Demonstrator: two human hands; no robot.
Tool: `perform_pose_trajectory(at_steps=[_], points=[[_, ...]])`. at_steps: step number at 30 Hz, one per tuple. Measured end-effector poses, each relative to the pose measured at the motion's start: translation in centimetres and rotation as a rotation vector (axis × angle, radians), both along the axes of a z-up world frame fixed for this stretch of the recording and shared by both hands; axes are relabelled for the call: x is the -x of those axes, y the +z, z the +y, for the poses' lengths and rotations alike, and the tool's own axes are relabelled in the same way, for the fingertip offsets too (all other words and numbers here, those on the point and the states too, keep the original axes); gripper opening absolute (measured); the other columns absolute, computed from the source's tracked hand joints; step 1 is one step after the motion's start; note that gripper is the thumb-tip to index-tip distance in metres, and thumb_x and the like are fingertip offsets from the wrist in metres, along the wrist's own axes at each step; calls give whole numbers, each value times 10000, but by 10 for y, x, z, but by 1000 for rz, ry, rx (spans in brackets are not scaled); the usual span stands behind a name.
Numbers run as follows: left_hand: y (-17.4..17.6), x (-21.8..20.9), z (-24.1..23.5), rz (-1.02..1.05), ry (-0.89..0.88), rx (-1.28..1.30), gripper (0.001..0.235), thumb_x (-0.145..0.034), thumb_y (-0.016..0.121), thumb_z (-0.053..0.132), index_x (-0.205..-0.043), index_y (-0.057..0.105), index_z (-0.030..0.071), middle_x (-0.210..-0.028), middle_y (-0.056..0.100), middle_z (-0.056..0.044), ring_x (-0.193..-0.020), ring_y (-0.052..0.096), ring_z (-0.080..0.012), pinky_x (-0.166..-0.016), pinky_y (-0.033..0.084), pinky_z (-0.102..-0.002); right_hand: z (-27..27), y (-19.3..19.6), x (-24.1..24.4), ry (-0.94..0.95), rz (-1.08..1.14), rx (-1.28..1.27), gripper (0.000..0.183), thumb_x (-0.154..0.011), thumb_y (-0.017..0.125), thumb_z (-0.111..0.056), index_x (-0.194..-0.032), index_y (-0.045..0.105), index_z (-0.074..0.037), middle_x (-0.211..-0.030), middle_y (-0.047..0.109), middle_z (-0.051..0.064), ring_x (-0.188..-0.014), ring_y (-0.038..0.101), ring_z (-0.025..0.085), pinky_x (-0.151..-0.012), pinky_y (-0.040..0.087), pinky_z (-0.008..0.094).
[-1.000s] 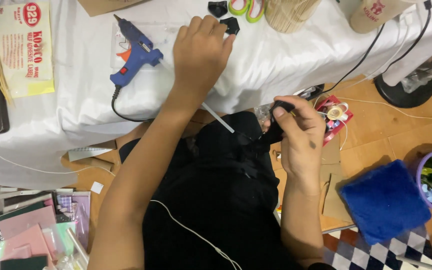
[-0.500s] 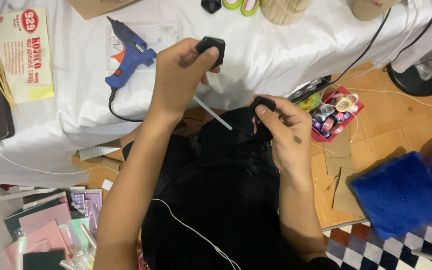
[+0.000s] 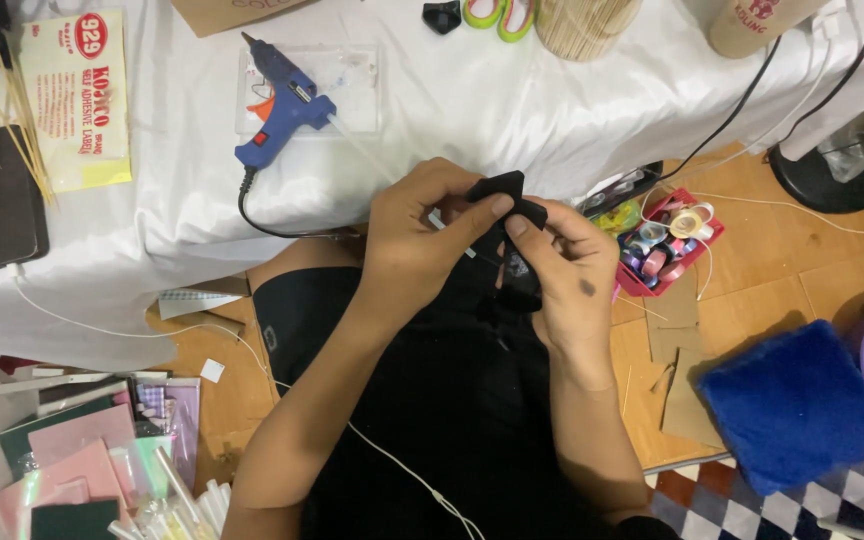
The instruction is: The person uses a hot glue gun to apply adhesive to small black fabric pieces and presses them together to form a larger assembly. The person repeatedly picks up the glue gun, applies glue, and joins the fabric pieces by hand.
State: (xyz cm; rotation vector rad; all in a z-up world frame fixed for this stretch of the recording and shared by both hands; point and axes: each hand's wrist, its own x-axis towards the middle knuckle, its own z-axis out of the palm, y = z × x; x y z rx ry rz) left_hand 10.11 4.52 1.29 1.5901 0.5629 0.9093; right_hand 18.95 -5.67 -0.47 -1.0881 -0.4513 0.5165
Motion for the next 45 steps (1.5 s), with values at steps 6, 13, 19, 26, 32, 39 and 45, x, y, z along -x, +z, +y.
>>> perform_pose_trajectory(at_steps=[6, 13, 19, 26, 32, 39, 45], points=[[2, 1, 5, 34, -48, 11, 103, -891, 832, 140, -951, 773, 81, -737, 645, -6, -706, 554, -46, -544, 484, -140, -2, 0, 1, 18, 27, 0, 164, -860, 755, 89, -1021, 727, 106, -654, 655, 112, -595, 712, 170, -504, 609, 274], [9, 2, 10, 11, -104, -35, 69, -895, 824, 108, -933, 770, 91, -735, 649, -9, -728, 569, -48, -544, 490, -152, -6, -7, -3, 79, 108, -19, 157, -844, 759, 99, -994, 716, 113, -679, 678, 133, -571, 729, 230, -451, 626, 337], [15, 3, 15, -6, -177, -110, 93, -901, 838, 109, -966, 771, 109, -780, 664, -20, -768, 597, -73, -675, 538, -224, -7, -15, -8, 117, 168, -59, 170, -833, 752, 109, -997, 708, 105, -728, 704, 158, -611, 754, 275, -468, 648, 378], [14, 8, 16, 27, -279, 110, 337, -915, 803, 164, -1222, 703, 68, -794, 727, -78, -748, 675, -115, -677, 580, -264, -8, -16, -12, 112, 75, -71, 203, -860, 719, 119, -1052, 655, 97, -750, 682, 163, -604, 734, 255, -423, 627, 355], [9, 7, 12, 40, -281, 248, 489, -875, 829, 105, -1326, 658, 27, -729, 719, -56, -680, 652, -81, -659, 564, -216, -7, -15, -9, 91, -27, -101, 330, -860, 725, 138, -1145, 572, 74, -779, 655, 137, -622, 729, 231, -441, 627, 327], [11, 6, -6, -228, -286, 160, 427, -935, 758, -12, -1312, 585, 91, -761, 679, -31, -718, 676, -84, -767, 569, -242, -11, -19, -15, 151, -76, -88, 369, -860, 723, 139, -1155, 525, 41, -774, 651, 139, -637, 732, 224, -487, 634, 317], [28, 11, 0, -188, -423, 417, 822, -929, 743, 430, -1578, 347, 115, -897, 733, -49, -823, 696, -81, -845, 641, -276, -16, -10, -17, 129, -69, -91, 355, -869, 723, 130, -1136, 511, 32, -778, 646, 132, -637, 725, 204, -487, 627, 298]])
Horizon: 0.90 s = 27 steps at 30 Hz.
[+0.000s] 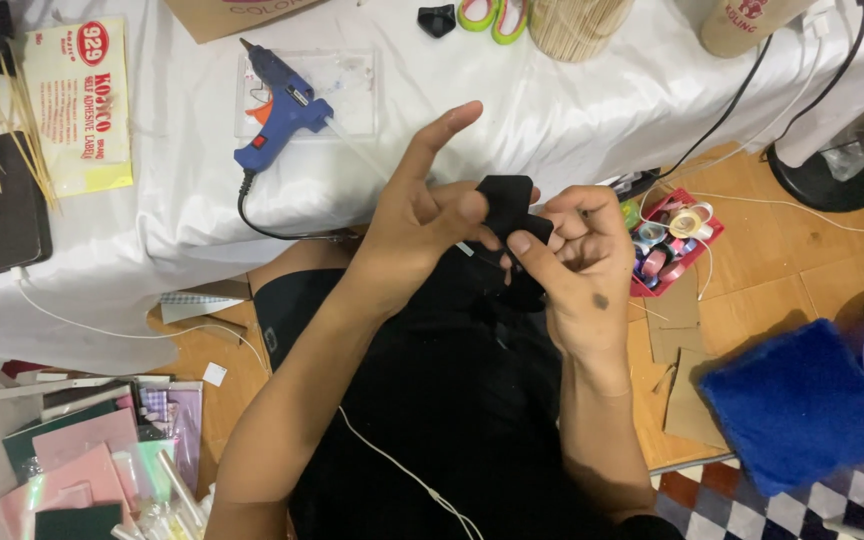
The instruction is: The person uses a hot glue gun to apply adhesive to small black fabric pieces and presses them together to form a larger assembly. The person repeatedly picks up the glue gun, applies glue, and joins the fabric pieces by hand.
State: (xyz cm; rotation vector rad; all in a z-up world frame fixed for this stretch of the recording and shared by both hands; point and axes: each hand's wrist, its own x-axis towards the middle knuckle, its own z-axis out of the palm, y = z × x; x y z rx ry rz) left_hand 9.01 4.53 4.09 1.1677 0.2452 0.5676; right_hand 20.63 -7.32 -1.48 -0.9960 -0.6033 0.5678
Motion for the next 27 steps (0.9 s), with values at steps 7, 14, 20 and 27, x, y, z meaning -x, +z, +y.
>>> perform_pose_trajectory(at_steps=[7, 14, 20, 27], points=[[-35, -8, 3, 176, 53, -88, 196, -957, 749, 203, -990, 780, 12, -645, 702, -85, -592, 644, -83, -578, 572, -207, 4, -1, 4, -11, 8, 7, 372, -860, 742, 133, -1127, 510, 17, -769, 648, 115, -660, 735, 196, -547, 636, 287], [-26, 3, -1, 399, 82, -567, 225, -937, 738, 209, -759, 739, 71, -560, 664, -59, -442, 511, -96, -418, 389, -216, -1, 7, -13, 92, -306, 194, 382, -960, 729, -210, -1252, 627, 14, -909, 477, 41, -878, 522, 108, -728, 498, 230], [-79, -1, -13, 308, -48, -246, 185, -970, 703, 236, -872, 780, 99, -617, 687, -7, -587, 566, -59, -553, 477, -207, 8, -11, -9, 92, -128, 130, 153, -994, 662, -59, -996, 728, 79, -759, 518, 71, -611, 470, 73, -479, 397, 190], [-100, -8, -24, 220, 24, -43, 230, -1024, 654, 241, -978, 810, 79, -616, 695, -19, -585, 588, -38, -557, 515, -187, 13, -9, -1, -144, -74, 143, 148, -970, 709, -87, -976, 747, 56, -660, 502, 40, -398, 461, 54, -301, 391, 161]])
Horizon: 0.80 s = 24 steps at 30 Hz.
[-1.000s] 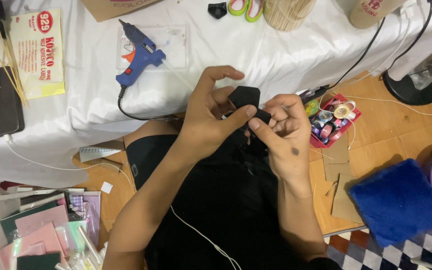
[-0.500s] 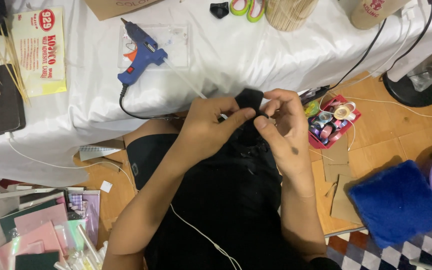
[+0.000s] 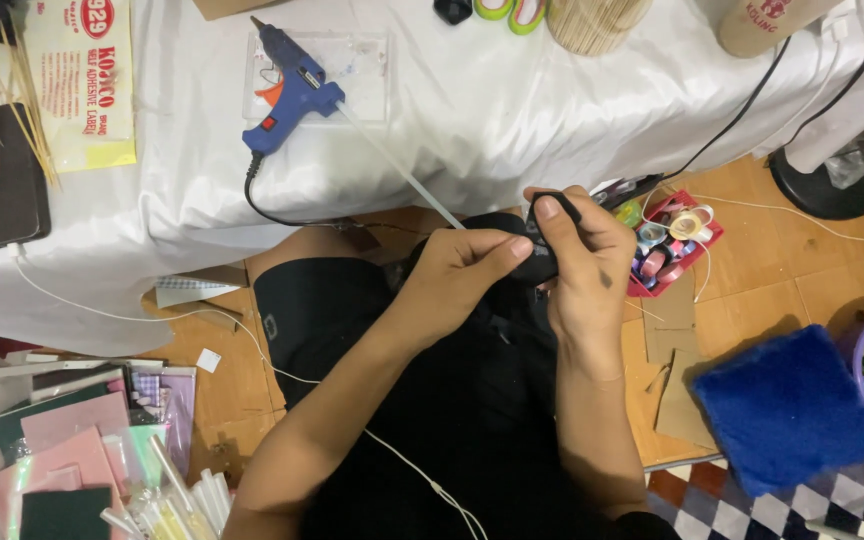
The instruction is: The person uses a hot glue gun to apply adhesive to small black fabric pieces and presses them together to form a larger assembly. The person repeatedly picks up the glue gun, applies glue, and joins the fabric pieces by hand.
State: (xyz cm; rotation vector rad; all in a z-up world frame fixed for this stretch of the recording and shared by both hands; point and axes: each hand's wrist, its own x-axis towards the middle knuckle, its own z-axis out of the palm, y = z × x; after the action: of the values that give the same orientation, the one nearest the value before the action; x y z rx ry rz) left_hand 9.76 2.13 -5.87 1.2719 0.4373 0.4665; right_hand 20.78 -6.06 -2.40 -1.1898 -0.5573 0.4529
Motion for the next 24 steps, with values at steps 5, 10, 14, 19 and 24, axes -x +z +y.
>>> perform_pose_trajectory(at_steps=[5, 10, 14, 19, 24], points=[[17, -2, -14, 0, 156, -168, 223, -1037, 630, 211, -979, 800, 78, -561, 641, -19, -549, 550, -34, -540, 469, -171, 7, -5, 6, -93, -111, -34, 123, -992, 708, -62, -965, 758, 47, -744, 521, 38, -675, 435, 53, -585, 353, 193], [8, -4, -16, -25, 237, -173, 255, -1041, 624, 206, -893, 789, 79, -507, 588, -8, -519, 489, -26, -519, 411, -158, 11, -9, 10, -110, -93, -53, 152, -999, 699, -93, -976, 747, 49, -743, 544, 54, -697, 472, 74, -632, 386, 212], [14, -4, -12, -34, 187, -110, 351, -1052, 583, 293, -798, 761, 130, -531, 578, 26, -547, 479, -24, -544, 416, -167, 11, -19, 4, -54, -32, -74, 166, -997, 691, -85, -985, 732, 75, -713, 526, 65, -537, 456, 72, -456, 387, 199], [31, -3, -13, 1, 253, -246, 231, -982, 694, 206, -774, 756, 127, -522, 635, 8, -519, 544, -30, -533, 444, -166, 11, -11, 14, -80, -48, -88, 156, -995, 686, -77, -979, 738, 69, -744, 539, 54, -647, 481, 64, -568, 402, 198], [61, 26, 27, 181, 457, -518, 225, -985, 713, 229, -782, 764, 146, -600, 703, -31, -594, 651, -89, -589, 521, -251, 6, -2, 8, -98, 89, -222, 181, -1065, 573, -197, -1083, 634, -28, -1140, 643, 159, -869, 750, 269, -710, 641, 340]])
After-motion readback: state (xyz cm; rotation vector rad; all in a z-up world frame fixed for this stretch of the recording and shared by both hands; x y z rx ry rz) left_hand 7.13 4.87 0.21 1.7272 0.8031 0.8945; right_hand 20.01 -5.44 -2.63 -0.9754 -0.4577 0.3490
